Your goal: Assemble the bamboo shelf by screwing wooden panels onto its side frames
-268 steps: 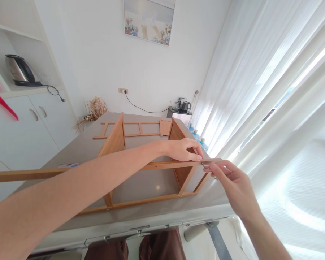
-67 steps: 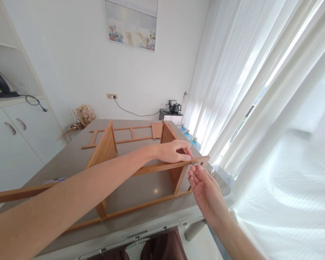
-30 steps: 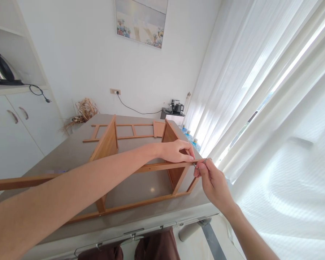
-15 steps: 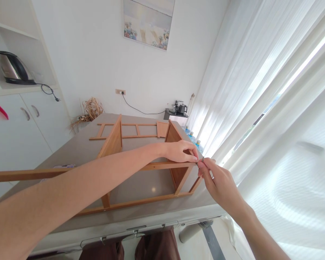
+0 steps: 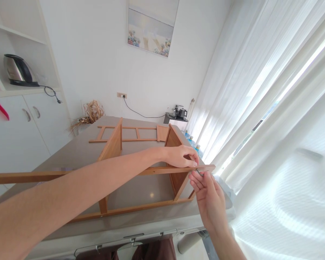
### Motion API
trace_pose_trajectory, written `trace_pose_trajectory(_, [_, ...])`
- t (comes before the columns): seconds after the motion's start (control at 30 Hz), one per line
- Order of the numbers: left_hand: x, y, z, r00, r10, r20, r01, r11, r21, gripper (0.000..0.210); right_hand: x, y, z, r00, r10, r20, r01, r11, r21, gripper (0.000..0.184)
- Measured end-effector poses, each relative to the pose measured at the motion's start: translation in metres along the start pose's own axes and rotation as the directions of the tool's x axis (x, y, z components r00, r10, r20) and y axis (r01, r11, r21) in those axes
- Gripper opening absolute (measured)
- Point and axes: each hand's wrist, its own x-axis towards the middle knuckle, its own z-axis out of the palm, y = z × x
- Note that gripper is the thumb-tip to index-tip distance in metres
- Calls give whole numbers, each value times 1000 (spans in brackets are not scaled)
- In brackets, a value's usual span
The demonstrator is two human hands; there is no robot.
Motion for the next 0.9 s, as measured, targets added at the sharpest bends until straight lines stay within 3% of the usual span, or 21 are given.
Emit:
trace_pose_trajectory(0.1, [0, -3, 1, 1000, 10, -9, -10, 1000, -9, 20, -7, 2, 7, 988, 141, -60, -127, 973, 194, 22])
trace_pose_trajectory(0.2, [2, -7, 2, 999, 26, -22, -27, 999, -22, 18, -11, 3, 10, 986, 151, -77, -128, 962, 241, 20])
trace_pose_trajectory(0.37, [2, -6, 4, 999, -20, -42, 19, 999, -39, 17, -12, 10, 13, 993, 45, -108, -26, 986, 167, 19])
trace_pose_trajectory(0.5, [1, -2, 3, 998, -42, -41, 41, 999, -32, 19, -13, 10, 9, 975, -215, -52, 209, 973, -94, 23])
trace_pose_trajectory(0.57, [2, -3, 3, 999, -14, -48, 13, 1000, -23, 20, -10, 5, 3, 939, -343, 29, 330, 876, -352, 29])
trace_pose_trajectory(0.67, [4, -7, 4, 998, 24, -63, -24, 1000, -8, 20, 0, -5, -8, 889, -424, 171, 425, 626, -654, 33])
trace_pose_trajectory(0.77, [6, -11, 5, 996, 51, -76, -52, 999, -8, 20, 10, -15, -17, 859, -418, 295, 476, 443, -760, 33])
trace_pose_trajectory(0.9, [8, -13, 6, 994, 73, -82, -73, 997, -4, 18, 14, -20, -20, 846, -359, 395, 512, 336, -791, 33])
